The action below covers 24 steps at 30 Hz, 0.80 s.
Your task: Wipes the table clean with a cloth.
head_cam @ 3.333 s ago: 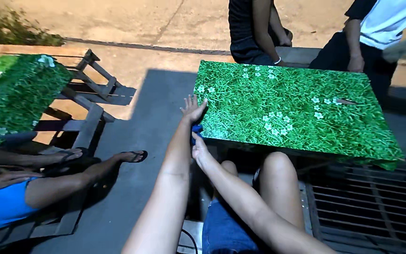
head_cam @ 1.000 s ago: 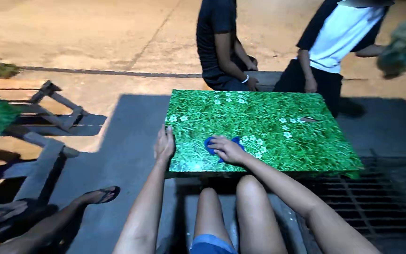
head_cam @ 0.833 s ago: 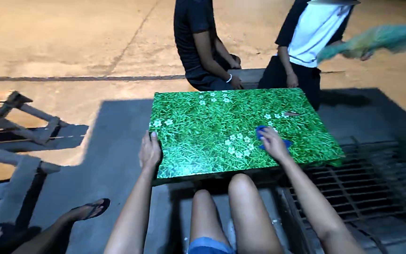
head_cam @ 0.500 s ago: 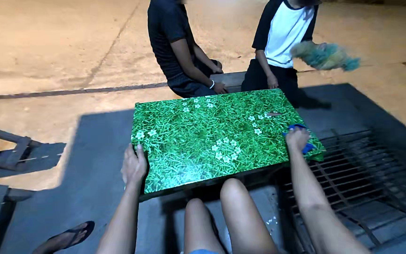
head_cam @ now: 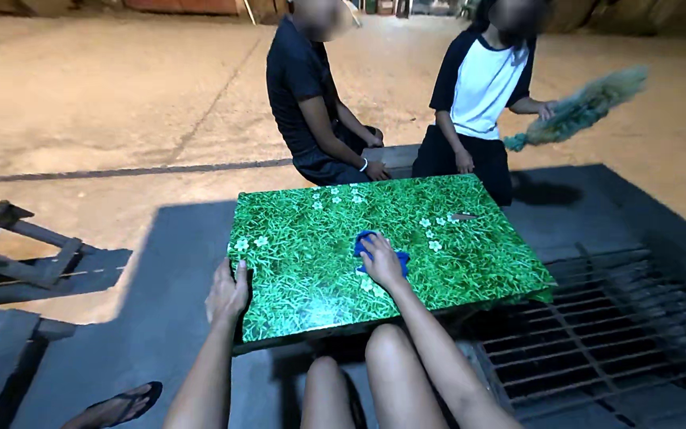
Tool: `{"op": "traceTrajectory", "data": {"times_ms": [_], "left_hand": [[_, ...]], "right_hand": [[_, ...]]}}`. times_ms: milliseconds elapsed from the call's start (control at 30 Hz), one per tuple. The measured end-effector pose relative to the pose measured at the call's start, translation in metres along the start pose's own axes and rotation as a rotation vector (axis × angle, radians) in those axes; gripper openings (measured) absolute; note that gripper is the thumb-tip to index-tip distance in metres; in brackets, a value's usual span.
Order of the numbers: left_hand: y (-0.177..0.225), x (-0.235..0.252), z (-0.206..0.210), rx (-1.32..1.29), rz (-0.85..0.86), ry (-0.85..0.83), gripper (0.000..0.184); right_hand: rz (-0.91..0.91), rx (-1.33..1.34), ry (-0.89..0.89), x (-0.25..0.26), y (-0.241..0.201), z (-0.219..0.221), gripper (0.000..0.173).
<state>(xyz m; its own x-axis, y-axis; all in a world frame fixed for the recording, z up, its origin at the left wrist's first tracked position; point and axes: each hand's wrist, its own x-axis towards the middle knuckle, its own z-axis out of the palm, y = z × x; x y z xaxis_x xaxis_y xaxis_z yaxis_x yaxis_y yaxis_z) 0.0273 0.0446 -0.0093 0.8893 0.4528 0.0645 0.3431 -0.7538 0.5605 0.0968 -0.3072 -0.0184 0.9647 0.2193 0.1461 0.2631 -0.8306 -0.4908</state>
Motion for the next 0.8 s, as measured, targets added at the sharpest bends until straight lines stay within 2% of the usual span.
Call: {"op": "traceTrajectory", "data": {"times_ms": [100,200,267,367,467,600,700,800], "left_hand": [[0.0,-0.002,-0.003,-0.004,-0.025,0.003,0.07],[-0.002,0.002,-0.001,0.011,-0.031,0.015,0.07],[0.0,0.003,0.0,0.034,-0.031,0.01,0.07],[0.001,-0.001,0.001,0.035,-0.022,0.015,0.069],[0.001,0.001,0.006,0.034,-0.04,0.024,0.068],[-0.001,0.001,0.006,0.048,-0.044,0.019,0.071],[-0.001,0.0,0.005,0.065,-0.047,0.024,0.07],[0.0,0.001,0.006,0.079,-0.05,0.026,0.071]], "right_hand": [[0.06,0.018,0.057,-0.015,0.048,-0.027,0.041],[0.233,-0.034,0.242,-0.048,0.133,-0.067,0.041],[0.363,-0.111,0.329,-0.079,0.196,-0.097,0.047],[0.524,-0.183,0.43,-0.106,0.255,-0.13,0.049],[0.679,-0.22,0.458,-0.092,0.271,-0.145,0.047],[0.847,-0.23,0.449,-0.049,0.27,-0.149,0.047],[0.93,-0.207,0.448,-0.013,0.25,-0.139,0.05],[0.857,-0.15,0.466,0.024,0.205,-0.117,0.054]]}}
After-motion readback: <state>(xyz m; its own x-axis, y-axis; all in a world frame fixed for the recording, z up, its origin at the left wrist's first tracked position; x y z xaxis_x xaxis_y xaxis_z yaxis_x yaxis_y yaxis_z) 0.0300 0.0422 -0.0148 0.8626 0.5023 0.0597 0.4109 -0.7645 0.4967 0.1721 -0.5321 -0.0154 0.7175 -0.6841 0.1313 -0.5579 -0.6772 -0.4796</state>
